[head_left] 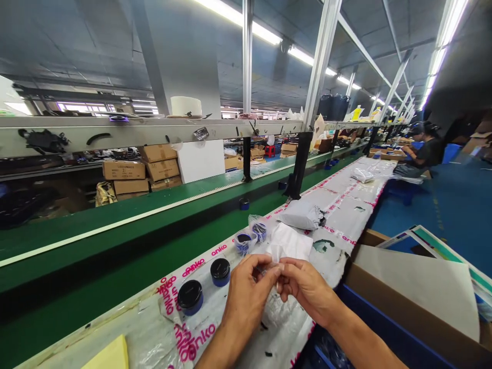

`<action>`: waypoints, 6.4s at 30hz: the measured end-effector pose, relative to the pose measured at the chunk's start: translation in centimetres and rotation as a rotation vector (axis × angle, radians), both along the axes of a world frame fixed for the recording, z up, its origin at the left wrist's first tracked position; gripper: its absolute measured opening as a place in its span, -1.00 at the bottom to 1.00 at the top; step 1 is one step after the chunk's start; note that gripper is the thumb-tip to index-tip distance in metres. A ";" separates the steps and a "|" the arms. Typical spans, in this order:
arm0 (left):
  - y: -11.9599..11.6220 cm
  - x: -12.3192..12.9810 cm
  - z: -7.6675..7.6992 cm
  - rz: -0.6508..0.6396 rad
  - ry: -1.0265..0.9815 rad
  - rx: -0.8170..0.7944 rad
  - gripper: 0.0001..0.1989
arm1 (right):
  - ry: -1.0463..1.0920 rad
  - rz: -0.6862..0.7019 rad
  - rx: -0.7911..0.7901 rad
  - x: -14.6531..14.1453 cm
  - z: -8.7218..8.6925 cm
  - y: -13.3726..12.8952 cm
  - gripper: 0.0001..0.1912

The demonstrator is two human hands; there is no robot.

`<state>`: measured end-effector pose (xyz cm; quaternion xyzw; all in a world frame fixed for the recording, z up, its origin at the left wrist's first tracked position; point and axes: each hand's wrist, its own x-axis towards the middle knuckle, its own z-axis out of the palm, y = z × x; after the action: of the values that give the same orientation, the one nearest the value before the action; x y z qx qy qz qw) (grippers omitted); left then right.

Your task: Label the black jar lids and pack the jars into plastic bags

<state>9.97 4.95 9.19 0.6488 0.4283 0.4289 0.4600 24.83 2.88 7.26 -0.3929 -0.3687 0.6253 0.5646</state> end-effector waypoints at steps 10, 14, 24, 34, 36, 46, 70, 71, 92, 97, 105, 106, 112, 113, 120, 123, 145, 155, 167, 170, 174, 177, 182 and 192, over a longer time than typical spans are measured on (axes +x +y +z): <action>-1.6 -6.8 0.3 -0.013 -0.182 -0.206 -0.65 | 0.039 0.184 0.034 -5.2 -0.3 0.1 -0.62; -2.7 -8.8 0.2 0.011 -0.211 -0.209 -0.62 | 0.072 0.298 0.015 -7.1 -0.1 -0.6 -0.64; -4.2 -11.0 -0.4 0.187 -0.146 -0.200 -0.73 | -0.176 0.366 0.140 -9.4 0.5 -0.9 -0.54; -4.6 -12.4 -0.7 0.190 -0.262 -0.300 -0.58 | -0.275 0.390 0.092 -9.9 0.1 -0.8 -0.54; -4.8 -12.6 -0.9 0.208 -0.268 -0.281 -0.58 | -0.249 0.380 0.077 -10.2 0.0 -0.7 -0.56; -5.7 -14.8 -0.9 0.019 -0.268 -0.332 -0.62 | 0.041 0.537 -0.134 -12.0 -1.4 -0.7 -0.44; -7.2 -18.0 -1.5 0.102 -0.038 -0.392 -0.57 | -0.309 0.502 0.051 -13.5 -1.4 -0.2 -0.55; -7.2 -18.4 -1.3 0.122 0.010 -0.381 -0.59 | -0.350 0.481 0.079 -13.3 -1.4 0.0 -0.57; 1.9 -18.9 -4.3 0.567 0.729 0.251 -0.89 | -1.666 -0.193 1.065 -15.6 -3.0 8.2 -0.87; 1.3 -18.6 -6.0 0.511 0.743 0.251 -0.88 | -1.687 -0.116 1.082 -15.0 -3.3 7.7 -0.89; -0.4 -19.3 -7.1 0.425 0.800 0.336 -0.86 | -1.626 -0.071 1.195 -13.1 -4.1 6.3 -0.93; -0.6 -19.4 -7.2 0.412 0.807 0.348 -0.86 | -1.602 -0.064 1.235 -12.9 -4.3 6.1 -0.93; -0.9 -20.2 -7.7 0.324 0.833 0.421 -0.85 | -1.531 -0.052 1.392 -12.1 -5.4 5.5 -0.88; -0.9 -20.3 -7.7 0.314 0.836 0.431 -0.85 | -1.526 -0.057 1.399 -12.1 -5.6 5.5 -0.87; -1.6 -20.9 -7.1 0.190 0.858 0.465 -0.81 | -1.559 -0.022 1.413 -11.6 -5.6 4.6 -0.82; -1.7 -20.9 -7.0 0.151 0.878 0.474 -0.79 | -1.600 0.017 1.438 -11.4 -6.0 4.3 -0.81; -0.5 -19.0 -7.0 0.377 0.858 0.230 -0.91 | -1.877 0.018 1.126 -16.3 -5.1 3.9 -0.95; -0.8 -18.6 -7.1 0.315 0.804 0.263 -0.90 | -1.847 -0.054 1.092 -16.4 -5.8 4.3 -0.95; 1.0 -18.4 -5.2 0.432 0.498 0.040 -0.95 | -1.757 -0.157 0.983 -15.1 -0.6 7.8 -0.91; 0.7 -17.7 -4.7 0.476 0.531 0.044 -0.90 | -1.748 -0.120 1.001 -14.7 -0.3 7.8 -0.89; 0.8 -16.3 -4.3 0.508 0.655 0.046 -0.68 | -1.740 -0.055 1.024 -14.6 -0.4 8.0 -0.92; 1.7 -15.5 -4.3 0.463 0.720 0.063 -0.78 | -1.732 -0.073 0.983 -14.5 -0.4 8.6 -0.89; 3.0 -15.6 -3.2 0.471 0.786 0.131 -0.69 | -1.700 -0.139 0.939 -12.8 0.7 8.4 -0.83; 4.3 -16.8 -2.0 0.419 0.479 -0.079 -0.65 | -1.881 -0.498 0.717 2.5 -1.5 5.1 -0.81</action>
<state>-6.84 9.27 7.20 0.6105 0.6653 0.3324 0.2725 27.37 7.93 5.71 -0.5965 -0.7332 -0.2149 0.2458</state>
